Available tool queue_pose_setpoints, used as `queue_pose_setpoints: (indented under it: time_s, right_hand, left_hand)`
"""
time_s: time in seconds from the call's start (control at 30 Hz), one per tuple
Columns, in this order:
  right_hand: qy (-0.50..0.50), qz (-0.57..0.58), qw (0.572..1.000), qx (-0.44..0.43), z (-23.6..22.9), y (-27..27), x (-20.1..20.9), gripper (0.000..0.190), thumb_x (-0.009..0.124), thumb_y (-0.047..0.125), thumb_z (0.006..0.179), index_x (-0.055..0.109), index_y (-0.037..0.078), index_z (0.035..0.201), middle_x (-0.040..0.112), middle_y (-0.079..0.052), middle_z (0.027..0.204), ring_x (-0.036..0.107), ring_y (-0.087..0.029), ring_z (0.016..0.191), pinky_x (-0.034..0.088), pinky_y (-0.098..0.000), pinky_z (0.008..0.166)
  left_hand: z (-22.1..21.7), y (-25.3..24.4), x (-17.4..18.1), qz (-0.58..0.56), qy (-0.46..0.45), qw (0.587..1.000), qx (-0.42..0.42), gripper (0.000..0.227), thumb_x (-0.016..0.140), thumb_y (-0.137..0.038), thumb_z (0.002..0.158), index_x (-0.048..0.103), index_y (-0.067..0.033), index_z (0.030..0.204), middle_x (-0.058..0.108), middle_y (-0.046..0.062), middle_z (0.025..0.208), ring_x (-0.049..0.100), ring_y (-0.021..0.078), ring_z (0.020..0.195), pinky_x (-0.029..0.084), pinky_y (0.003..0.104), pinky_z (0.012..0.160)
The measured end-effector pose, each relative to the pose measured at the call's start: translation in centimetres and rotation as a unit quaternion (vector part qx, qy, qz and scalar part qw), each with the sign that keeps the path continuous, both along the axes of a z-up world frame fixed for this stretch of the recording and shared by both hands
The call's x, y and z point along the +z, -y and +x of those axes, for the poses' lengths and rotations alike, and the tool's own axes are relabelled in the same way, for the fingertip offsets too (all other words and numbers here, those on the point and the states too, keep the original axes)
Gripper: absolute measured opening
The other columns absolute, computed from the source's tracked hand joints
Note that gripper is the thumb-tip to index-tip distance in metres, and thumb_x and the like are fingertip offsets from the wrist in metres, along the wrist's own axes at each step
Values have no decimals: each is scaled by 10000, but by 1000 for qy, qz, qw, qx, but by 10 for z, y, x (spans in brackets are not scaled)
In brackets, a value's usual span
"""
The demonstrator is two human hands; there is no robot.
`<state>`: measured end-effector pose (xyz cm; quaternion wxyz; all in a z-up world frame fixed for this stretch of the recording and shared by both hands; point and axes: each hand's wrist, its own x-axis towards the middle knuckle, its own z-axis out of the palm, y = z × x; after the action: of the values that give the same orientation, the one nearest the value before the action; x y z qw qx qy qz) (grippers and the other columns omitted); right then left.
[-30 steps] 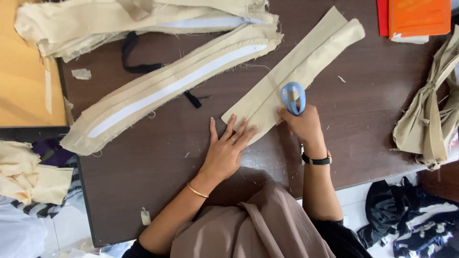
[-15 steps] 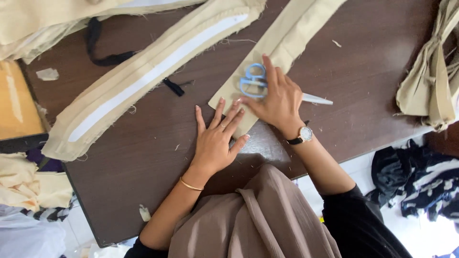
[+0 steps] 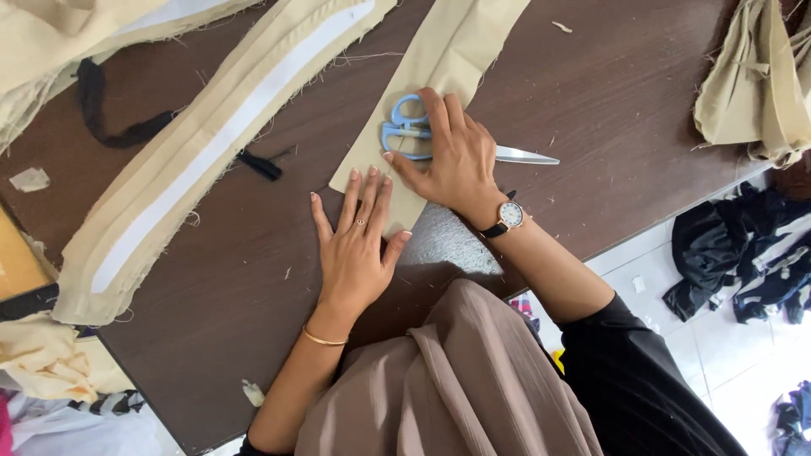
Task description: The person uses scissors to trim the edges of a beige fabric strip with a white seam. They then fold the strip and repeatedly rub the seam with the handle of the scissors to smooth it.
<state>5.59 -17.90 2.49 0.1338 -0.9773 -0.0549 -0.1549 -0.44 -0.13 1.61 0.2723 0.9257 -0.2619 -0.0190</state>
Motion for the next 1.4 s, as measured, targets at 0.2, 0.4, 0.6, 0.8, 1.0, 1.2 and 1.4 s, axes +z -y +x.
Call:
queue_pose_setpoints:
  time_s: [0.2, 0.4, 0.6, 0.8, 1.0, 1.2, 1.4]
  right_hand:
    - [-20, 39, 999, 11, -2, -1, 8, 746, 669, 566, 746, 431, 101, 1278, 498, -20, 804, 643, -261, 666, 495, -327, 582]
    - [-20, -2, 1000, 13, -5, -3, 17, 688, 630, 558, 791, 444, 133, 1298, 525, -15, 786, 638, -249, 650, 513, -328, 570]
    - [-78, -14, 996, 48, -11, -8, 23, 690, 649, 509, 756, 404, 218, 1332, 574, 16, 855, 655, -246, 648, 528, -364, 562]
    - [12, 19, 998, 51, 18, 11, 17, 564, 524, 599, 905, 468, 171, 1267, 667, 63, 873, 546, -56, 484, 387, -213, 367]
    - [-67, -4, 997, 47, -2, 0, 26, 573, 645, 500, 771, 511, 290, 1287, 681, -1, 931, 669, -317, 675, 522, -452, 608]
    - [-78, -21, 996, 33, -10, -7, 22, 580, 620, 560, 786, 496, 335, 1306, 652, 22, 907, 668, -288, 680, 525, -422, 602]
    - [-94, -42, 994, 39, -17, -18, 35, 574, 609, 539, 750, 510, 349, 1283, 669, 9, 904, 665, -318, 651, 523, -463, 590]
  left_hand:
    - [0, 0, 4, 19, -5, 1000, -8, 569, 308, -517, 963, 374, -186, 1421, 258, 69, 1522, 146, 298, 1414, -32, 658, 1040]
    - [0, -5, 6, 43, -24, 999, -13, 597, 338, -572, 921, 360, -258, 1428, 204, 67, 1539, 74, 356, 1414, -6, 661, 1043]
    - [-1, -8, 9, 66, -42, 997, -24, 643, 404, -628, 845, 377, -315, 1406, 167, 65, 1548, 50, 400, 1407, 18, 675, 1039]
    - [-4, -9, 13, 118, 37, 992, -4, 668, 198, -715, 855, 250, -408, 1446, 128, 39, 1546, 127, 364, 1421, 162, 615, 1097]
    - [-5, -6, 8, 66, -34, 997, 5, 729, 466, -719, 729, 382, -401, 1379, 163, 68, 1545, 77, 397, 1410, 28, 654, 1069]
    - [-4, -4, 12, 59, -71, 996, 2, 678, 469, -716, 721, 479, -379, 1309, 106, 66, 1550, 24, 405, 1408, 7, 684, 1053]
    - [-3, -3, 13, 86, -60, 994, -4, 682, 455, -731, 702, 455, -412, 1304, 73, 85, 1552, 7, 408, 1407, 3, 691, 1051]
